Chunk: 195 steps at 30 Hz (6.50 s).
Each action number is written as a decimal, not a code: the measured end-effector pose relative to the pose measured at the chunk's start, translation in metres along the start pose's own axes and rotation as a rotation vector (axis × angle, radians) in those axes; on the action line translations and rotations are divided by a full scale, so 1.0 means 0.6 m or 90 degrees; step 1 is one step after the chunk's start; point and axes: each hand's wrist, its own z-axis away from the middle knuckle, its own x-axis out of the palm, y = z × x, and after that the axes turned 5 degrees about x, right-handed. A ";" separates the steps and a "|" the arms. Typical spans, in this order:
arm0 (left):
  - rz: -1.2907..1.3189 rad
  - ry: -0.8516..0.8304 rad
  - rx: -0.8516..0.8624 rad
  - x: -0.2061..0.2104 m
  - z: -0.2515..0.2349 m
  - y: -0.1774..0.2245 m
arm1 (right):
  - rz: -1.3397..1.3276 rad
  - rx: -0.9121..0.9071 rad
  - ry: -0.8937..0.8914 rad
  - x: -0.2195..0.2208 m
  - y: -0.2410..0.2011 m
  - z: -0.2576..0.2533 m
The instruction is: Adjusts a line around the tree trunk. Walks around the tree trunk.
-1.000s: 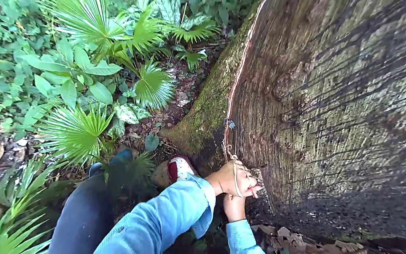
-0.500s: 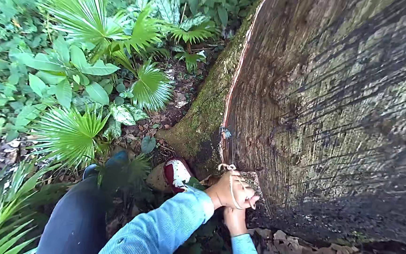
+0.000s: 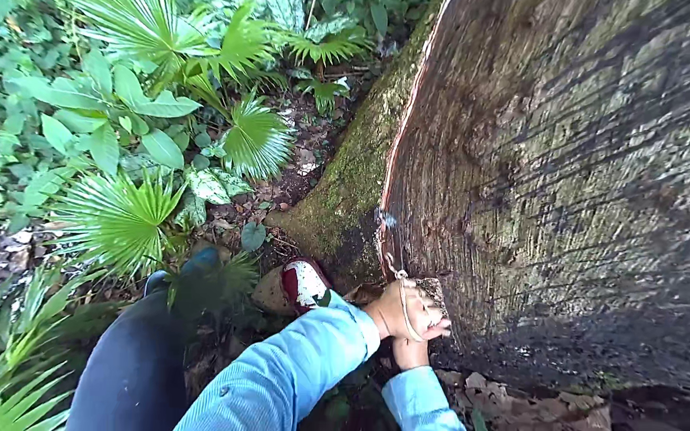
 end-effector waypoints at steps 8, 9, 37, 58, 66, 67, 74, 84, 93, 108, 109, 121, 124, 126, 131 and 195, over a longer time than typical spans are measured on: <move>0.010 -0.031 -0.040 0.007 -0.005 0.011 | -0.010 -0.052 0.008 -0.006 0.023 -0.007; -0.002 0.000 -0.021 0.017 -0.001 0.011 | 0.001 -0.045 0.000 -0.006 0.030 -0.006; 0.234 -0.244 -0.082 0.035 0.028 0.060 | 0.142 0.028 -0.065 -0.040 0.107 0.035; -0.019 0.269 -0.561 -0.260 0.004 -0.169 | -0.231 -0.186 -0.090 -0.082 0.009 0.086; -0.052 0.336 -0.803 -0.345 0.036 -0.179 | -0.142 -0.142 -0.036 -0.047 -0.099 0.034; 0.025 0.302 -0.789 -0.324 0.019 -0.150 | -0.113 -0.148 -0.017 -0.045 -0.106 0.035; 0.594 0.127 -0.772 -0.151 -0.081 0.073 | 0.057 -0.129 0.010 -0.075 -0.167 0.050; 0.504 0.127 -0.750 -0.183 -0.119 0.008 | 0.071 -0.076 0.010 -0.048 -0.233 -0.001; 0.542 0.138 -0.722 -0.181 -0.120 -0.012 | 0.093 -0.063 0.033 -0.042 -0.245 -0.012; 0.595 0.151 -0.746 -0.188 -0.088 -0.003 | 0.124 -0.002 0.011 -0.022 -0.245 0.017; 0.574 0.118 -0.733 -0.196 -0.095 -0.018 | 0.124 0.013 0.009 -0.016 -0.257 0.005; 0.573 0.077 -0.685 -0.230 -0.113 -0.076 | 0.111 0.043 0.039 0.019 -0.317 -0.031; 0.606 0.106 -0.693 -0.226 -0.102 -0.064 | 0.105 0.026 0.055 0.022 -0.308 -0.015; 0.607 0.111 -0.669 -0.226 -0.118 -0.083 | 0.120 0.043 0.039 0.015 -0.324 -0.036; 0.605 0.150 -0.650 -0.203 -0.123 -0.094 | 0.115 0.000 0.075 0.016 -0.303 -0.057; 0.320 -0.056 -0.582 -0.318 -0.332 -0.234 | 0.120 0.015 0.081 -0.072 -0.529 -0.196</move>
